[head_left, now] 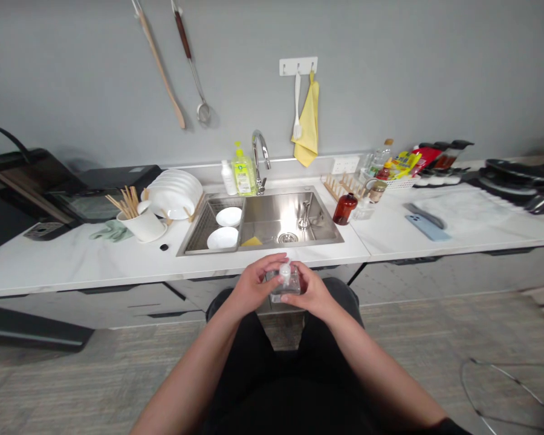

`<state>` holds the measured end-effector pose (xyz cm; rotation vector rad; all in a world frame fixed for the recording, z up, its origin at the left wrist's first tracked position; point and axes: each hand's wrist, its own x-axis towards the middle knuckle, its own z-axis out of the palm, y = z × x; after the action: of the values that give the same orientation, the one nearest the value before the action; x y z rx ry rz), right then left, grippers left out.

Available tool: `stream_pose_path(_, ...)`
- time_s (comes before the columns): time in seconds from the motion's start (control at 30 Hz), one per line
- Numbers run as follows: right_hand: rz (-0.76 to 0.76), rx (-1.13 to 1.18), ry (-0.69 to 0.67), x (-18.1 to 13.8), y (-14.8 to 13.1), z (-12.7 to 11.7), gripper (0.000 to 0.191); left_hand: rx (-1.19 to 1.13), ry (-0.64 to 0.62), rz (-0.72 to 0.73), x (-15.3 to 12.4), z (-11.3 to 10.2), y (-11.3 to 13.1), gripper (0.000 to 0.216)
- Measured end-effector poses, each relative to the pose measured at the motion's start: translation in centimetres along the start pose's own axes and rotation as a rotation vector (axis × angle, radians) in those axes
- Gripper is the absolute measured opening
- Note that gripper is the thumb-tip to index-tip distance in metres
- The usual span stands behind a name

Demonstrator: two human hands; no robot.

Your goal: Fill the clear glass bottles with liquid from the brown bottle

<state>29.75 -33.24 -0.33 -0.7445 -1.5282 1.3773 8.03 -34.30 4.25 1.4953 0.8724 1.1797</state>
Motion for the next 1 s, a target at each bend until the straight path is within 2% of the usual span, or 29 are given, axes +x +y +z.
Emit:
stream_pose_path(0.1,-0.031,-0.113,0.038,-0.4,-0.2,1.0,0.081,0.045,0.158,0.021,-0.2,0.7,0.1,0.061)
stream_pose_path(0.17,-0.049,-0.151,0.046,-0.6,-0.4,1.4,0.081,0.092,0.208,0.056,-0.4,1.2,0.2,0.069)
stream_pose_path(0.27,-0.053,-0.126,0.041,-0.8,-0.7,1.5,0.081,0.077,0.078,0.116,-0.8,1.4,0.6,0.094)
stream_pose_path(0.33,-0.042,-0.112,0.045,-0.9,-0.8,1.2,0.080,0.006,0.009,0.114,-1.0,1.1,0.6,0.095)
stream_pose_path(0.4,-0.031,-0.122,0.043,-1.0,-0.8,0.9,0.080,-0.019,0.063,0.085,-1.1,0.9,0.4,0.087)
stream_pose_path(0.47,-0.030,-0.126,0.030,-1.0,-0.7,0.8,0.080,0.002,0.120,0.059,-1.2,0.8,0.1,0.093)
stream_pose_path(0.57,-0.046,-0.088,0.013,-1.0,-0.4,0.9,0.079,-0.029,0.004,0.051,-1.6,0.7,-0.5,0.110)
stream_pose_path(0.63,-0.042,-0.063,0.003,-1.0,-0.3,1.0,0.077,-0.074,-0.054,0.049,-1.9,0.4,-0.6,0.102)
stream_pose_path(0.73,-0.012,-0.069,-0.005,-1.0,-0.3,1.0,0.079,-0.036,0.035,0.084,-2.1,-0.2,-0.3,0.086)
stream_pose_path(0.8,-0.005,-0.072,0.005,-0.9,-0.2,1.0,0.082,0.032,0.064,0.117,-2.0,-0.5,0.0,0.092)
stream_pose_path(0.87,-0.008,-0.060,0.014,-0.9,-0.2,1.0,0.083,0.053,0.003,0.106,-1.9,-0.7,0.3,0.097)
stream_pose_path(0.93,-0.013,-0.048,0.011,-0.9,-0.2,1.0,0.081,0.023,-0.066,0.081,-1.9,-1.0,0.5,0.093)
stream_pose_path(1.0,-0.009,-0.045,0.001,-0.9,-0.3,1.1,0.079,-0.008,-0.038,0.101,-1.8,-1.3,0.4,0.084)
